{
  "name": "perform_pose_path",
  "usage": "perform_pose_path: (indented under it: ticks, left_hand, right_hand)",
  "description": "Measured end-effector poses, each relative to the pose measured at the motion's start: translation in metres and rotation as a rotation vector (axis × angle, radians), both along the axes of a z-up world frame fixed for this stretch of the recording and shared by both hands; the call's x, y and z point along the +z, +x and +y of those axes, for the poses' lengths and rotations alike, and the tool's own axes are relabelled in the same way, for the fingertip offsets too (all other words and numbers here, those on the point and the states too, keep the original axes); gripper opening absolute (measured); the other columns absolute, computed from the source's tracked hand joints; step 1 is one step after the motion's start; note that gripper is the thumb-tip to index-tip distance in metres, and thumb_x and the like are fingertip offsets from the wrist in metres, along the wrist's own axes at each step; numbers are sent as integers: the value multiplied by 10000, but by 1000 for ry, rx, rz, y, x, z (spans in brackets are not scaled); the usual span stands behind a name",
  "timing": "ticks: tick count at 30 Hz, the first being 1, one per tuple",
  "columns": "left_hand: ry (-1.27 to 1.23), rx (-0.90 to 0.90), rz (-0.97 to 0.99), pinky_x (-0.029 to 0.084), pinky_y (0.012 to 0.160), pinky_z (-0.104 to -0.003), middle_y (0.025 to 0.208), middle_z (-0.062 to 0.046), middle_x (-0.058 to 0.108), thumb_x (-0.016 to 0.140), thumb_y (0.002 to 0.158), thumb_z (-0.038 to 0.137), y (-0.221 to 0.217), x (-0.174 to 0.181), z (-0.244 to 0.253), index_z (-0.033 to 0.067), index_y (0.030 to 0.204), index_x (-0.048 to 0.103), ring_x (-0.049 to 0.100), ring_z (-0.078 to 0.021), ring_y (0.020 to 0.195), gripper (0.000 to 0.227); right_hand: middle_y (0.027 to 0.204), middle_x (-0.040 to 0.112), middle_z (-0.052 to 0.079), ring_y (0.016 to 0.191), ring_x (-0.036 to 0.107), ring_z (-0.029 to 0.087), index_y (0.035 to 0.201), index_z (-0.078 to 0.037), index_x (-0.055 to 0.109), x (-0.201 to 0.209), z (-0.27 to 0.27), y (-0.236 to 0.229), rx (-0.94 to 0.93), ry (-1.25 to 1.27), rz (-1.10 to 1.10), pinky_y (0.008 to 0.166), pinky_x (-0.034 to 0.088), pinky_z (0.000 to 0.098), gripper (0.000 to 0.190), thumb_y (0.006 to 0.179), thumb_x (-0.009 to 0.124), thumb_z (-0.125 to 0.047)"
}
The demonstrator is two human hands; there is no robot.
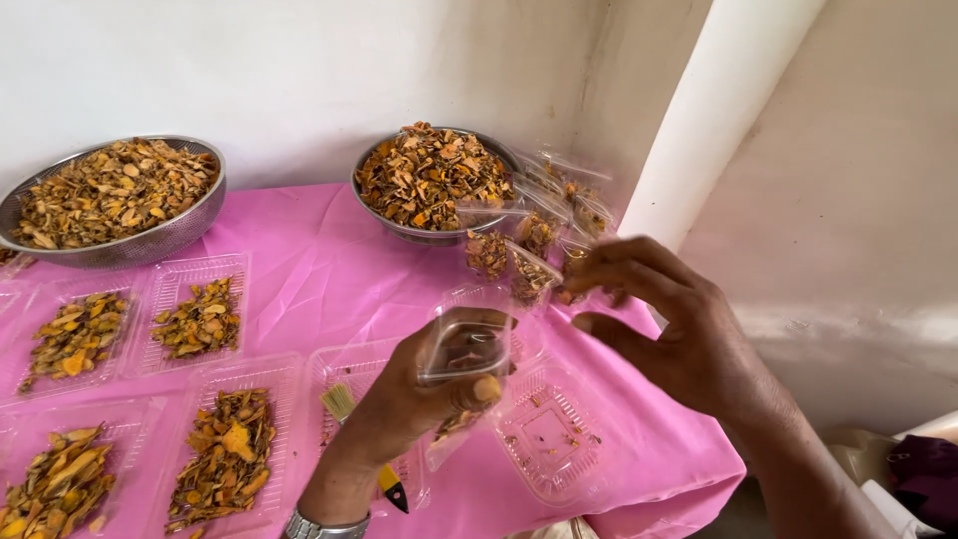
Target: Cleaning a workspace with a brush and packaging dried leaves into small plastic bags
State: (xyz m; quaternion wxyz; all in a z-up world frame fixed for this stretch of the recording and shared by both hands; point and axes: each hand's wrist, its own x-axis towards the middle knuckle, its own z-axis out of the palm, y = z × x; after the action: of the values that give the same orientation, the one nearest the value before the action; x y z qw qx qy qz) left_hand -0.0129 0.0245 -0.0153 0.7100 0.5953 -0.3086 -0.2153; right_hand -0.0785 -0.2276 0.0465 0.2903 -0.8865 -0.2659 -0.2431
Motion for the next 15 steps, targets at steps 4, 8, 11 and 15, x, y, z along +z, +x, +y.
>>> perform_pose_path:
  ticks: [4,8,11,15]
  left_hand:
    - [46,94,52,573,831,-315,1106,-77,668,791,716,407,-1,10,18,89,1339,580,667,-195,1022,731]
    - [-10,104,53,584,851,-327,1047,-71,672,794,724,392,1,4,18,84,1331,571,669,-192,982,716]
    - [-40,98,22,570,869,-327,1060,-69,672,787,754,378,0,4,16,79,1364,552,665,-184,998,719]
    - [17,122,79,578,888,-332,1120,-84,688,780,742,364,-5,5,20,93,1361,576,700,-199,1039,706]
  right_hand:
    - [979,796,-28,742,749,124,983,-214,782,-107,-53,31,-349,-246,333,651,633,302,116,905,696,-214]
    - [1109,768,-21,989,725,124,1047,-202,780,-132,-19,5,-245,-355,375,896,620,292,181,932,701,-317]
    - [1261,672,50,1115,651,189,1266,-170,687,-138,-4,-2,-167,-436,436,939,582,378,391,939,701,-384]
    - [1286,648,74,1147,599,290,1382,-174,624,-142,4,-5,28,-500,372,953,492,473,452,962,694,-326]
